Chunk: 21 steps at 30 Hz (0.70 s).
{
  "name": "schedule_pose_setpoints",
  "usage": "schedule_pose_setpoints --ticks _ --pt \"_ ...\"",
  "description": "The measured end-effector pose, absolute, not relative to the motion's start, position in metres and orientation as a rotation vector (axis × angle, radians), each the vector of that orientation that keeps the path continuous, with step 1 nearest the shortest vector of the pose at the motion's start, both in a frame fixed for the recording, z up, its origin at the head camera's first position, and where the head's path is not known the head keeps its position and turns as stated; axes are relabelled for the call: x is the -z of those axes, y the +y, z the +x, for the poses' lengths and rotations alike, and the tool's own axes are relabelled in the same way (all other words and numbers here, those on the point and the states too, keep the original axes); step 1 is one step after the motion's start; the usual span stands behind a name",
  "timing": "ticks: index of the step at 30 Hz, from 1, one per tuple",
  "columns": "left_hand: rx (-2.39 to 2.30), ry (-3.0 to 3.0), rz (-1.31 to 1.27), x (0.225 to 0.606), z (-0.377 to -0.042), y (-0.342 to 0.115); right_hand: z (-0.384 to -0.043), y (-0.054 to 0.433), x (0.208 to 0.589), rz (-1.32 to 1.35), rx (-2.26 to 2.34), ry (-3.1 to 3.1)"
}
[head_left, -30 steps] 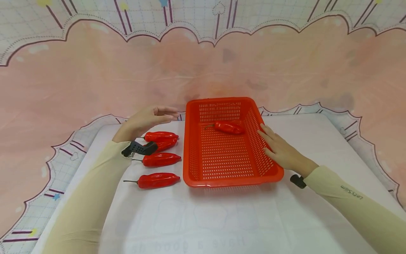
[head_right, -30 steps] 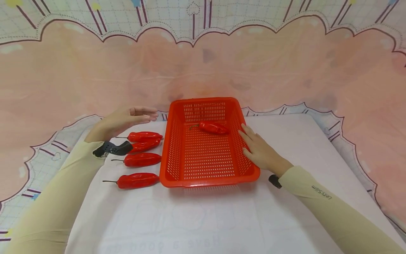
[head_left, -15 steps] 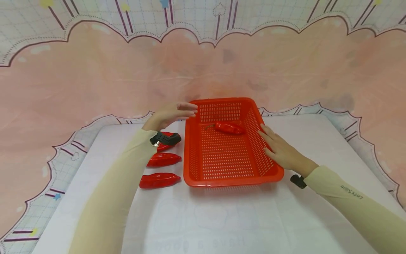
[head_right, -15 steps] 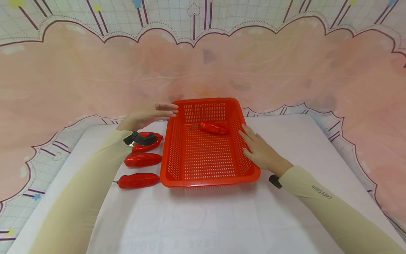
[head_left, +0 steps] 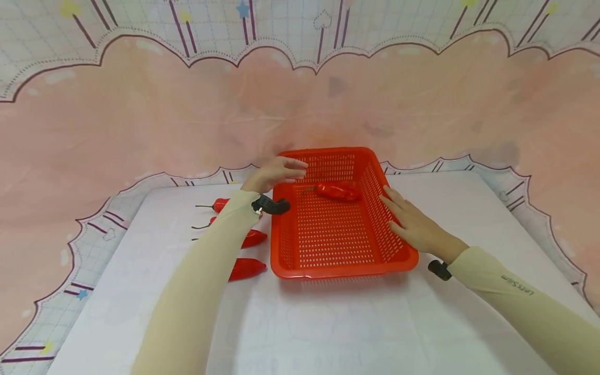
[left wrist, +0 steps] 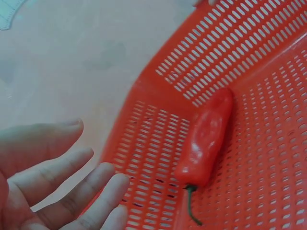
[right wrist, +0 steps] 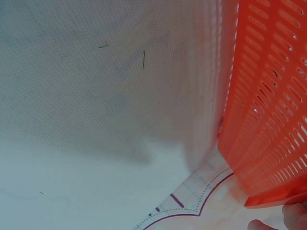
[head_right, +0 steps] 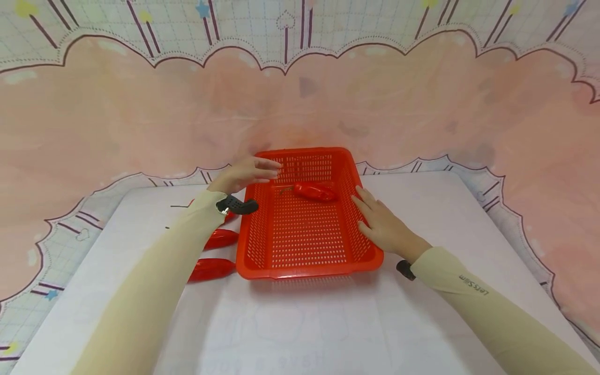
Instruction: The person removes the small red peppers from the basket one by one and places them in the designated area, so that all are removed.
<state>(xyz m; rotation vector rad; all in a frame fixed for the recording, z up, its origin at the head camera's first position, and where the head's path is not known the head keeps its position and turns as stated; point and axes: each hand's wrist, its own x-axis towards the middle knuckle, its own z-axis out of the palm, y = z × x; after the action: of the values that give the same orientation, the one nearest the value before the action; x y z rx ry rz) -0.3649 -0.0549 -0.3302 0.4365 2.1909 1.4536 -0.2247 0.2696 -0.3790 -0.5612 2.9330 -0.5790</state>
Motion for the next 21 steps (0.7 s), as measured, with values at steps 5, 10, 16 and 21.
schedule_pose_setpoints --ticks 5,10,16,21 --pt "-1.452 2.149 0.404 0.341 -0.371 -0.038 -0.225 0.270 0.380 -0.585 0.567 2.946" --pt "-1.448 2.147 0.363 0.349 -0.375 -0.023 -0.225 0.270 0.381 -0.580 0.571 2.951" --pt "-1.415 2.171 0.276 0.355 -0.380 -0.012 -0.226 0.270 0.382 -0.581 0.577 2.947" --pt "-1.461 2.151 0.225 0.356 -0.384 -0.005 -0.226 0.270 0.381 -0.588 0.577 2.956"
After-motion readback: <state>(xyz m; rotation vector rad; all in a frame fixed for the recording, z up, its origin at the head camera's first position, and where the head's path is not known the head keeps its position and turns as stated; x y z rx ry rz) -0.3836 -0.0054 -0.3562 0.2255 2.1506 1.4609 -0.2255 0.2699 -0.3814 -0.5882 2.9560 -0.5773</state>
